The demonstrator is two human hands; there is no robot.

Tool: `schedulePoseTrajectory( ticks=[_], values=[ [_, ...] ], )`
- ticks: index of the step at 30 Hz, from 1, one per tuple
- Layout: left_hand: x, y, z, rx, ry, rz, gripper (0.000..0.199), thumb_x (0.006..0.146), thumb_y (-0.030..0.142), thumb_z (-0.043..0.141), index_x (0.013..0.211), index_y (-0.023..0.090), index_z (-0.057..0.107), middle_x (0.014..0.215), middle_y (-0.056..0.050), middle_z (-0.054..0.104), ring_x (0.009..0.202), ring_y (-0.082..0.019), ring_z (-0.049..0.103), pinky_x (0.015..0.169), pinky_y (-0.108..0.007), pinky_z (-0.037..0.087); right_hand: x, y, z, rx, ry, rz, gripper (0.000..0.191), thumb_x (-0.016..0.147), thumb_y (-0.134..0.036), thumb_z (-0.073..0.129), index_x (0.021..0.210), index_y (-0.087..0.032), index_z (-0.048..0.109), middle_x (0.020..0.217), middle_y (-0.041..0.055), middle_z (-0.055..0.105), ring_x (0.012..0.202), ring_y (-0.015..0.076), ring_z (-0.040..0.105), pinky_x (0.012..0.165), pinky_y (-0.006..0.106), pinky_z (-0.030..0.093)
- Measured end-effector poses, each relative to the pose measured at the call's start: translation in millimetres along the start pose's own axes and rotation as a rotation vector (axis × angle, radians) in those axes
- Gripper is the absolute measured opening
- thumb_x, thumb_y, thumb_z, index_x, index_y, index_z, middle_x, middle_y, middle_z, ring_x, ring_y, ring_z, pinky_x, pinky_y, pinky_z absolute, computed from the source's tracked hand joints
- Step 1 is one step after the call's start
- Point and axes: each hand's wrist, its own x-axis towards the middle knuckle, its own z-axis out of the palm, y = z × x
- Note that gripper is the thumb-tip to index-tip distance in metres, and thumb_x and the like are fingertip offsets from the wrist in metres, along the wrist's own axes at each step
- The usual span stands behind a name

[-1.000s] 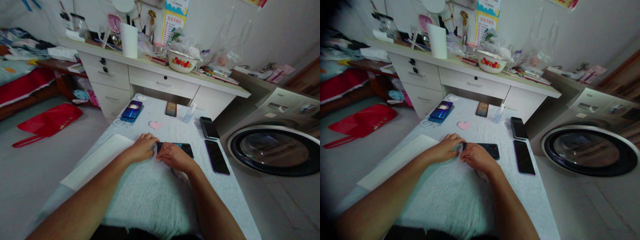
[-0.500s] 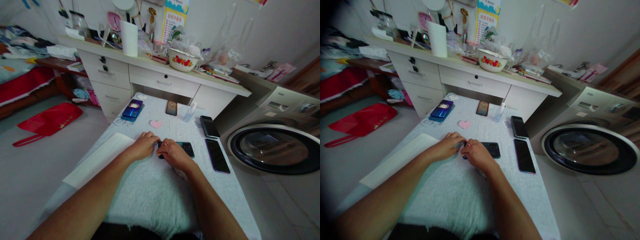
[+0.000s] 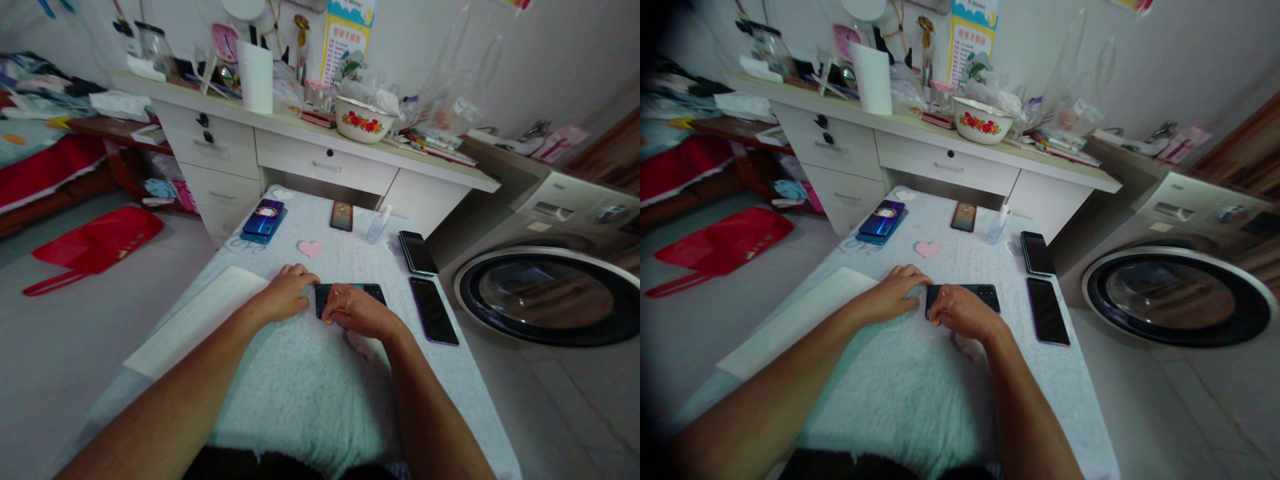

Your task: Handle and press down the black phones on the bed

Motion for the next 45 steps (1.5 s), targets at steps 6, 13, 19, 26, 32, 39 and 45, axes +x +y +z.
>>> schedulePoseTrajectory(
  ticks=[6,13,19,26,32,39,45],
  values=[
    [-2.8,3.0,-4.0,-0.009,-0.043,-0.008,0.06,0.062,0.034,0.069,0.12,0.021,0.057,0.115,-0.008,0.052,0.109,-0.027,0.044,0.097,-0.036,0.038,-10.6,4.5,-14.2,-0.007,-0.027,0.121,0.03,0.072,0.005,0.052,0.073,-0.017,0.073,0.078,0.0013,0.062,0.075,0.0112,0.056,0.072,0.022,0.04],
    [-2.0,1.9,2.5,0.043,0.0,-0.01,0.08,0.049,0.057,0.078,0.117,0.023,0.056,0.113,-0.007,0.052,0.107,-0.029,0.045,0.093,-0.037,0.039,-10.0,3.4,-14.6,0.009,-0.005,0.131,0.029,0.074,0.004,0.052,0.073,-0.017,0.072,0.077,0.0006,0.06,0.074,0.0109,0.055,0.072,0.022,0.041],
    [0.5,3.6,6.7,0.078,0.03,-0.005,0.079,0.049,0.058,0.079,0.116,0.023,0.055,0.112,-0.007,0.054,0.107,-0.03,0.046,0.091,-0.038,0.038,2.6,5.9,1.6,-0.017,0.139,0.13,0.026,0.076,0.001,0.053,0.075,-0.017,0.071,0.081,0.0009,0.06,0.076,0.0114,0.055,0.075,0.022,0.041],
    [0.3,6.9,6.9,0.074,0.037,-0.02,0.07,0.054,0.054,0.077,0.113,0.023,0.056,0.113,-0.007,0.054,0.107,-0.03,0.046,0.091,-0.039,0.038,3.5,19.8,6.6,-0.145,0.314,0.271,0.021,0.081,-0.005,0.054,0.084,-0.017,0.071,0.084,0.0025,0.058,0.078,0.0123,0.055,0.074,0.023,0.039],
    [0.6,9.5,4.4,0.07,0.038,-0.023,0.068,0.055,0.051,0.077,0.114,0.023,0.056,0.111,-0.007,0.053,0.105,-0.03,0.046,0.091,-0.039,0.039,1.0,22.4,3.1,-0.289,0.339,0.436,0.021,0.084,-0.01,0.052,0.087,-0.018,0.071,0.087,0.0045,0.058,0.081,0.0146,0.054,0.074,0.024,0.038],
    [0.0,10.0,3.7,0.066,0.032,-0.023,0.066,0.056,0.049,0.076,0.112,0.022,0.057,0.112,-0.007,0.053,0.106,-0.03,0.045,0.092,-0.038,0.039,-1.5,15.4,-0.8,-0.197,0.244,0.365,0.019,0.08,-0.008,0.054,0.084,-0.018,0.07,0.085,0.0028,0.06,0.078,0.013,0.055,0.071,0.023,0.037],
    [-0.5,10.7,3.2,0.061,0.036,-0.015,0.065,0.056,0.049,0.075,0.111,0.02,0.057,0.111,-0.008,0.054,0.105,-0.029,0.046,0.091,-0.038,0.04,-6.0,8.8,-6.0,-0.086,0.12,0.26,0.023,0.074,-0.003,0.055,0.076,-0.018,0.07,0.081,0.0011,0.061,0.074,0.0115,0.055,0.069,0.021,0.037]
  ],
)
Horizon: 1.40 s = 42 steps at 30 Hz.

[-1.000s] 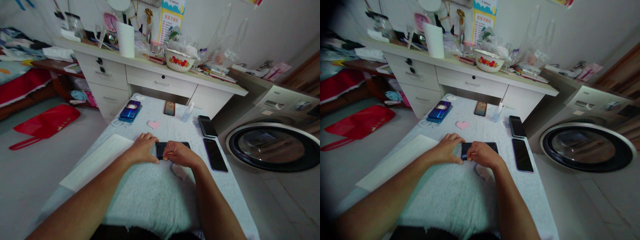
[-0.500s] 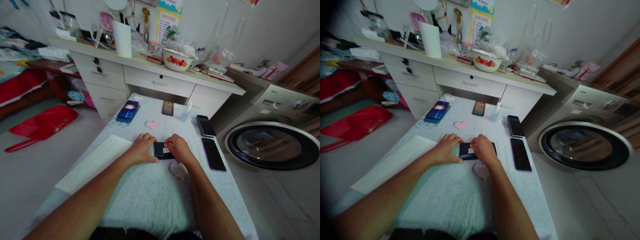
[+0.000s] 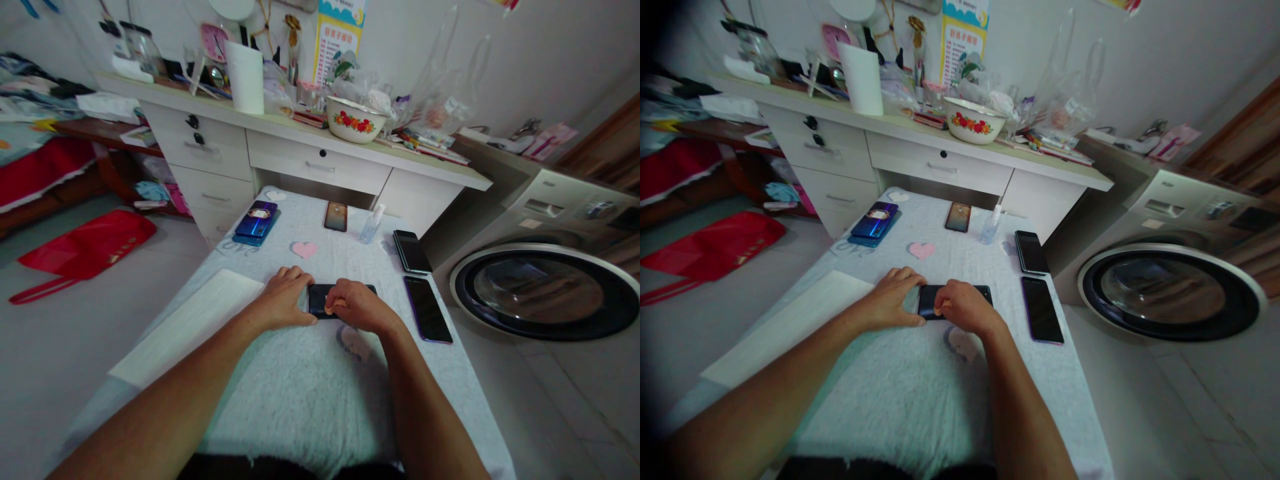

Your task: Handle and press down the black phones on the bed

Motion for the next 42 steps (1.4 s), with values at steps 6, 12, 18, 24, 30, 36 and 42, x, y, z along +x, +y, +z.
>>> schedulePoseTrajectory(
  ticks=[6,12,18,24,30,36,42],
  values=[
    [0.0,0.0,-0.5,-0.002,0.006,-0.001,0.064,0.056,0.047,0.075,0.111,0.02,0.057,0.11,-0.008,0.054,0.104,-0.029,0.046,0.09,-0.038,0.04,-6.1,-2.4,-9.7,0.072,-0.142,0.001,0.023,0.071,-0.001,0.057,0.074,-0.018,0.071,0.079,-0.0006,0.061,0.07,0.0099,0.054,0.066,0.02,0.037],
    [0.0,-1.0,-0.7,-0.002,-0.007,-0.008,0.063,0.058,0.046,0.074,0.114,0.022,0.056,0.111,-0.007,0.054,0.105,-0.029,0.046,0.091,-0.038,0.039,-11.8,4.5,-18.4,0.011,-0.11,0.09,0.02,0.071,-0.003,0.058,0.073,-0.018,0.071,0.077,0.0,0.062,0.068,0.0104,0.054,0.063,0.02,0.036],
    [0.1,-0.5,-1.3,-0.005,-0.014,-0.013,0.064,0.058,0.045,0.073,0.115,0.023,0.055,0.112,-0.007,0.053,0.106,-0.029,0.046,0.093,-0.038,0.039,-7.9,12.5,-17.9,-0.087,0.019,0.151,0.021,0.074,-0.003,0.055,0.076,-0.018,0.07,0.081,0.0024,0.062,0.075,0.0126,0.055,0.07,0.022,0.037],
    [-0.1,0.7,-3.0,-0.013,-0.024,-0.021,0.063,0.059,0.044,0.073,0.116,0.023,0.055,0.112,-0.007,0.053,0.107,-0.029,0.045,0.093,-0.038,0.038,0.6,21.7,-9.6,-0.164,0.159,0.265,0.019,0.081,-0.009,0.053,0.084,-0.017,0.07,0.087,0.0051,0.06,0.081,0.0149,0.054,0.073,0.024,0.037],
    [0.4,-1.6,-0.2,-0.02,-0.011,-0.015,0.064,0.059,0.044,0.074,0.117,0.024,0.055,0.113,-0.007,0.053,0.107,-0.03,0.045,0.094,-0.039,0.038,9.1,17.6,6.3,-0.171,0.232,0.239,0.018,0.085,-0.012,0.052,0.089,-0.017,0.069,0.088,0.0046,0.057,0.082,0.0143,0.053,0.074,0.024,0.036],
    [0.7,-2.2,1.0,-0.019,-0.01,-0.012,0.064,0.06,0.045,0.072,0.117,0.022,0.054,0.113,-0.008,0.053,0.107,-0.03,0.046,0.093,-0.039,0.039,10.7,16.4,10.9,-0.152,0.24,0.193,0.02,0.084,-0.009,0.051,0.088,-0.018,0.069,0.089,0.0037,0.057,0.083,0.0134,0.053,0.074,0.023,0.036],
    [0.4,0.9,-2.8,-0.017,-0.026,-0.036,0.062,0.06,0.043,0.073,0.117,0.024,0.054,0.113,-0.006,0.054,0.108,-0.03,0.046,0.094,-0.039,0.038,3.1,26.9,-5.9,-0.216,0.201,0.298,0.02,0.083,-0.01,0.051,0.084,-0.017,0.069,0.088,0.0057,0.06,0.082,0.0153,0.054,0.075,0.025,0.037]
  ],
)
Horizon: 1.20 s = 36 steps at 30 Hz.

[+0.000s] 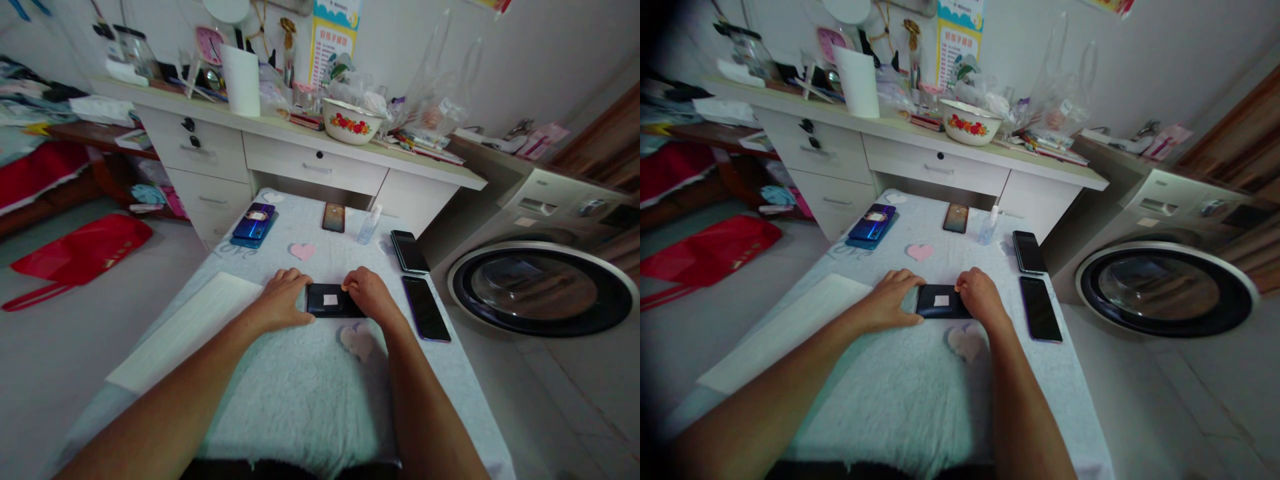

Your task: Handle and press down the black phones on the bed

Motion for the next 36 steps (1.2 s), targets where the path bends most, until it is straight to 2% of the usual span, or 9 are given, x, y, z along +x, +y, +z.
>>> schedulePoseTrajectory(
  ticks=[7,16,22,28,36],
  values=[
    [0.1,0.2,-0.1,-0.002,0.0,0.006,0.065,0.06,0.044,0.072,0.118,0.022,0.054,0.114,-0.008,0.054,0.108,-0.03,0.046,0.095,-0.04,0.038,-2.6,6.3,-7.6,-0.003,0.002,0.04,0.019,0.08,-0.009,0.053,0.081,-0.017,0.07,0.087,0.0057,0.063,0.081,0.0153,0.055,0.073,0.024,0.037],
    [0.3,-2.1,1.8,0.004,0.011,0.014,0.064,0.06,0.045,0.072,0.117,0.022,0.055,0.113,-0.008,0.054,0.106,-0.03,0.046,0.092,-0.039,0.04,-8.9,-3.5,-17.8,0.116,-0.126,-0.078,0.019,0.073,-0.003,0.057,0.078,-0.016,0.07,0.085,0.0039,0.065,0.079,0.0141,0.057,0.073,0.023,0.038],
    [0.4,-2.1,1.9,0.005,0.016,0.017,0.064,0.06,0.044,0.072,0.117,0.021,0.055,0.113,-0.008,0.054,0.107,-0.029,0.046,0.093,-0.039,0.039,-14.2,-5.6,-15.8,0.185,-0.184,-0.17,0.022,0.071,-0.002,0.055,0.075,-0.018,0.069,0.081,0.0018,0.064,0.075,0.0125,0.056,0.07,0.021,0.038],
    [0.2,-3.1,4.5,0.005,0.028,0.021,0.065,0.06,0.044,0.072,0.118,0.019,0.055,0.114,-0.009,0.054,0.108,-0.03,0.046,0.094,-0.039,0.039,-19.7,-16.8,-12.5,0.168,-0.2,-0.178,0.021,0.073,-0.004,0.054,0.075,-0.018,0.069,0.081,0.0019,0.063,0.073,0.012,0.055,0.067,0.021,0.036],
    [0.3,-7.7,9.6,0.002,0.062,0.035,0.064,0.059,0.044,0.074,0.115,0.021,0.056,0.11,-0.008,0.054,0.104,-0.029,0.048,0.091,-0.038,0.04,-29.6,-24.5,-5.0,0.183,-0.194,-0.267,0.021,0.074,-0.004,0.055,0.074,-0.018,0.07,0.079,0.0011,0.061,0.07,0.011,0.053,0.064,0.021,0.034]
  ],
)
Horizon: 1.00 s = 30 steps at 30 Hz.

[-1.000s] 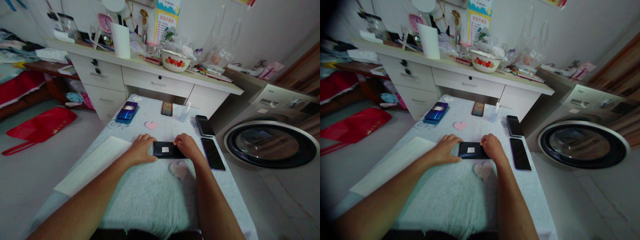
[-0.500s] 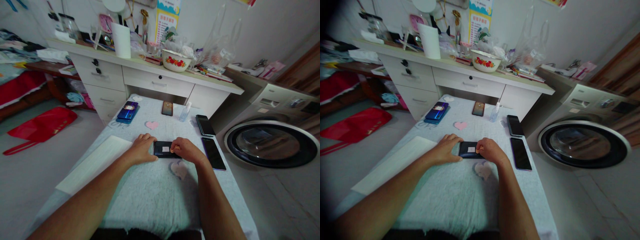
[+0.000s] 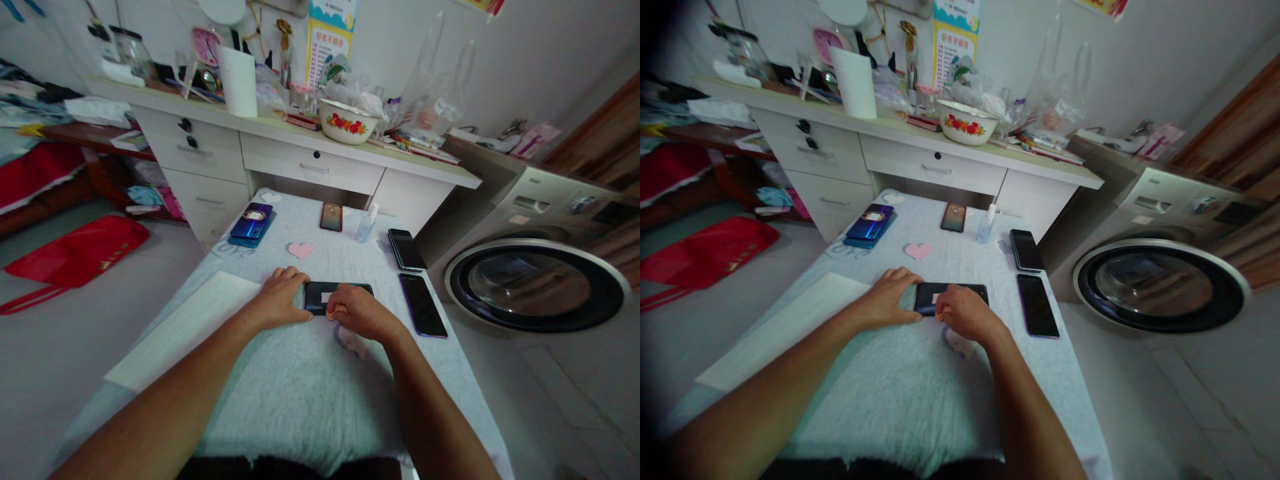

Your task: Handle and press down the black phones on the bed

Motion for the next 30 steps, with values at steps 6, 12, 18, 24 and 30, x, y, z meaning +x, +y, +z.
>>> schedulePoseTrajectory(
  ticks=[6,12,18,24,30],
  values=[
    [0.6,0.7,-2.0,-0.002,-0.008,0.01,0.063,0.06,0.044,0.073,0.116,0.021,0.056,0.111,-0.008,0.055,0.106,-0.029,0.047,0.093,-0.038,0.039,-12.4,9.3,-8.8,-0.007,-0.007,0.037,0.023,0.073,-0.002,0.053,0.074,-0.018,0.07,0.08,0.0015,0.062,0.073,0.012,0.055,0.069,0.021,0.036],
    [0.4,1.7,-4.1,0.002,-0.015,0.006,0.064,0.062,0.044,0.072,0.118,0.019,0.055,0.112,-0.008,0.054,0.106,-0.029,0.046,0.094,-0.039,0.039,-25.8,22.3,-20.8,-0.007,0.017,0.13,0.022,0.072,-0.002,0.054,0.071,-0.018,0.07,0.078,0.0014,0.062,0.07,0.0119,0.054,0.066,0.021,0.037],
    [-0.2,1.0,-4.9,-0.012,-0.023,0.01,0.064,0.062,0.044,0.072,0.118,0.018,0.055,0.112,-0.009,0.054,0.106,-0.029,0.046,0.094,-0.039,0.04,-34.9,34.5,-26.2,0.018,0.032,0.182,0.023,0.07,-0.001,0.054,0.071,-0.018,0.069,0.078,0.0019,0.063,0.072,0.0125,0.056,0.067,0.021,0.038],
    [-0.1,1.3,-4.9,-0.013,-0.028,0.005,0.064,0.062,0.046,0.072,0.118,0.019,0.055,0.112,-0.008,0.055,0.107,-0.029,0.047,0.094,-0.039,0.04,-42.0,45.9,-31.0,-0.003,0.064,0.243,0.022,0.069,-0.002,0.053,0.072,-0.018,0.069,0.08,0.0027,0.063,0.074,0.0134,0.056,0.067,0.021,0.038],
    [0.0,0.3,-4.1,-0.015,-0.028,0.012,0.072,0.06,0.046,0.073,0.123,0.019,0.052,0.118,-0.009,0.054,0.11,-0.029,0.046,0.096,-0.039,0.038,-43.8,48.6,-34.5,-0.077,0.127,0.322,0.019,0.073,-0.005,0.054,0.074,-0.017,0.07,0.08,0.0038,0.065,0.073,0.0137,0.057,0.067,0.022,0.037]
  ],
)
